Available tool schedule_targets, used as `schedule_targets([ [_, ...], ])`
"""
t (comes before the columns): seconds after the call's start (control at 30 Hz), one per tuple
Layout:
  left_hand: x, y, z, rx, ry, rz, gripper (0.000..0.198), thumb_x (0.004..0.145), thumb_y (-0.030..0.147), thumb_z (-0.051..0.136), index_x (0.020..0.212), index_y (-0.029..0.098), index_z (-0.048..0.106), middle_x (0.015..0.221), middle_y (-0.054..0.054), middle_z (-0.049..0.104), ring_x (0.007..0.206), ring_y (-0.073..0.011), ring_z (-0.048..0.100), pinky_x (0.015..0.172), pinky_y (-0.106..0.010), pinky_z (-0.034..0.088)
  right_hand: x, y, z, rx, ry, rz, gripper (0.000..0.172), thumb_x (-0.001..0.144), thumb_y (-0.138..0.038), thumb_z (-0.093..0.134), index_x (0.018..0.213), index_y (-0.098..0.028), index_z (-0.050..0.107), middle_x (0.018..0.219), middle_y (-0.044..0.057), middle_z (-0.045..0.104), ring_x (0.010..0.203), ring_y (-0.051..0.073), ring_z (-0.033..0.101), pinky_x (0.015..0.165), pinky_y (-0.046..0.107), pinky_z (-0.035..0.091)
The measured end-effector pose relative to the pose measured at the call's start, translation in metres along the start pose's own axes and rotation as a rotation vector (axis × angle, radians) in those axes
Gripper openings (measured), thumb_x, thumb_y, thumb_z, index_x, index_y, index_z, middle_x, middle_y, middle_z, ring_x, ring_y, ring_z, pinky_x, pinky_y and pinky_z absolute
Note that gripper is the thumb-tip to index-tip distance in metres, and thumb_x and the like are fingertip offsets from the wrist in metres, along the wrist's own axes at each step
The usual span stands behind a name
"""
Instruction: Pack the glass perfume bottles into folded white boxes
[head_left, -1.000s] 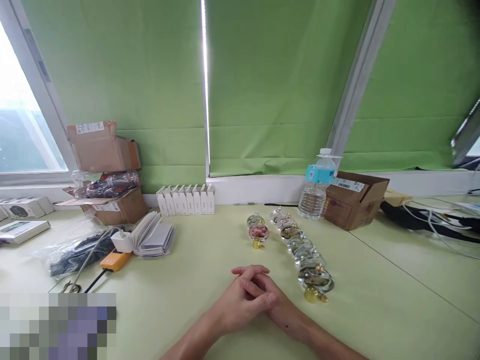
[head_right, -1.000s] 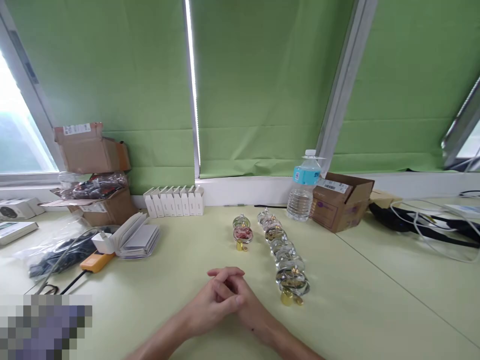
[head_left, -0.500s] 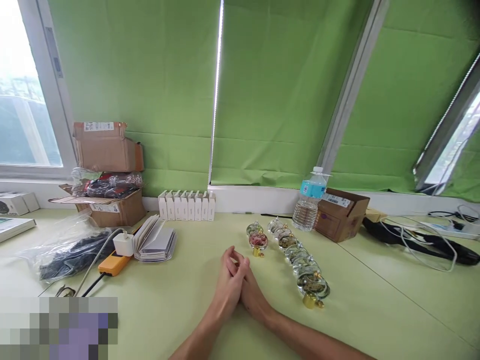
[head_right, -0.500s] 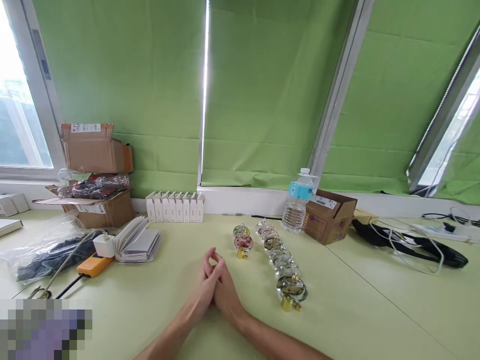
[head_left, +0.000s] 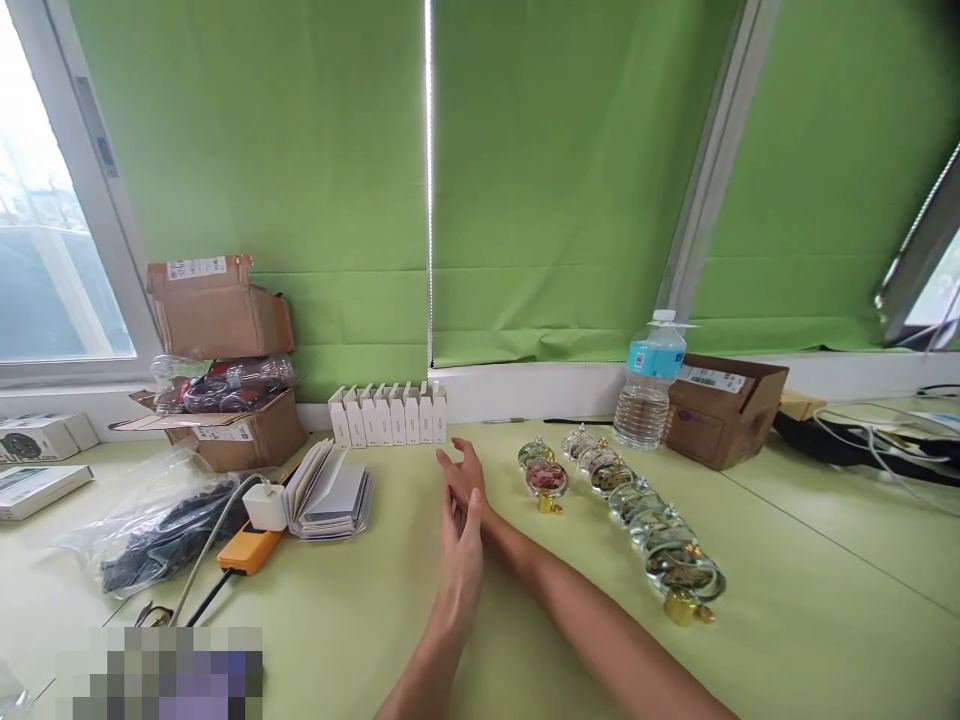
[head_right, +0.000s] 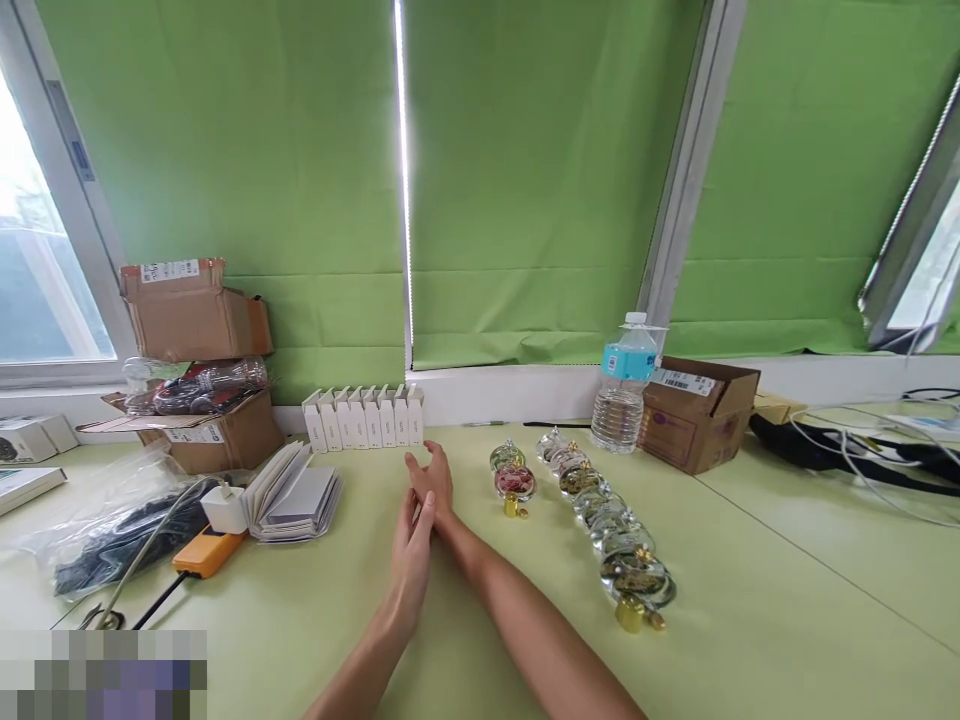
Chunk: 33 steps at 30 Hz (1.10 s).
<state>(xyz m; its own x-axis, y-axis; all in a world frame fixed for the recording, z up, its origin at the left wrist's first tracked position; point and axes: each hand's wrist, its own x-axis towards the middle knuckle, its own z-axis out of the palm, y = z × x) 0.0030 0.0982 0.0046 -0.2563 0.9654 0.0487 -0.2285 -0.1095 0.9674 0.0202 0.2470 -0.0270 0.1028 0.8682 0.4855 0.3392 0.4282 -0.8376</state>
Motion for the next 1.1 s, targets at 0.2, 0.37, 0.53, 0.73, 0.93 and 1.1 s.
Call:
schedule_targets([
  [0.2,0.005,-0.003,-0.003,-0.029,0.014,-0.058,0.077,0.09,0.061,0.051,0.151,0.021,0.027,0.16,-0.007,0.031,0.146,-0.0242,0.031,0.118,-0.033,0.031,0.034,0.013,0.024,-0.048,0.009,0.055,0.06,0.083,-0.041,0.056,0.139,-0.022,0.045,0.134,0.013,0.056,0.094,0.025,0.065,0.078,0.037,0.052],
  [0.37,0.008,-0.011,-0.006,-0.003,-0.003,-0.085,0.075,0.087,0.065,0.053,0.146,0.024,0.034,0.157,-0.008,0.037,0.141,-0.0257,0.04,0.116,-0.034,0.035,0.059,0.02,0.036,-0.098,0.029,0.01,0.07,0.081,-0.035,0.057,0.146,-0.022,0.036,0.143,0.012,0.047,0.125,0.032,0.05,0.094,0.044,0.048],
  [0.53,0.017,-0.019,-0.008,-0.011,0.003,-0.06,0.075,0.084,0.069,0.054,0.14,0.022,0.039,0.148,-0.012,0.048,0.134,-0.027,0.049,0.111,-0.035,0.04,0.076,0.025,0.045,-0.137,0.026,-0.079,0.073,0.083,-0.031,0.056,0.151,-0.024,0.029,0.15,0.009,0.039,0.14,0.03,0.033,0.108,0.046,0.039],
  [0.73,0.017,-0.02,-0.005,0.062,-0.005,-0.034,0.073,0.084,0.071,0.052,0.135,0.02,0.044,0.143,-0.014,0.052,0.132,-0.0288,0.051,0.11,-0.037,0.041,0.083,0.031,0.05,-0.168,0.006,-0.167,0.07,0.086,-0.032,0.055,0.151,-0.029,0.03,0.156,0.006,0.029,0.144,0.029,0.026,0.111,0.045,0.035],
  [0.93,0.015,-0.016,-0.005,0.042,0.0,-0.02,0.07,0.084,0.07,0.053,0.131,0.019,0.047,0.139,-0.015,0.056,0.129,-0.0307,0.053,0.108,-0.039,0.042,0.082,0.031,0.049,-0.175,0.017,-0.235,0.062,0.088,-0.031,0.055,0.148,-0.029,0.038,0.157,0.007,0.028,0.144,0.029,0.026,0.112,0.046,0.033],
  [1.1,0.014,-0.012,-0.003,0.003,-0.012,-0.013,0.06,0.089,0.064,0.049,0.125,0.016,0.049,0.13,-0.016,0.061,0.12,-0.0286,0.06,0.103,-0.038,0.047,0.083,0.032,0.049,-0.166,0.05,-0.25,0.06,0.088,-0.032,0.053,0.146,-0.026,0.041,0.157,0.008,0.029,0.144,0.03,0.026,0.112,0.048,0.032],
])
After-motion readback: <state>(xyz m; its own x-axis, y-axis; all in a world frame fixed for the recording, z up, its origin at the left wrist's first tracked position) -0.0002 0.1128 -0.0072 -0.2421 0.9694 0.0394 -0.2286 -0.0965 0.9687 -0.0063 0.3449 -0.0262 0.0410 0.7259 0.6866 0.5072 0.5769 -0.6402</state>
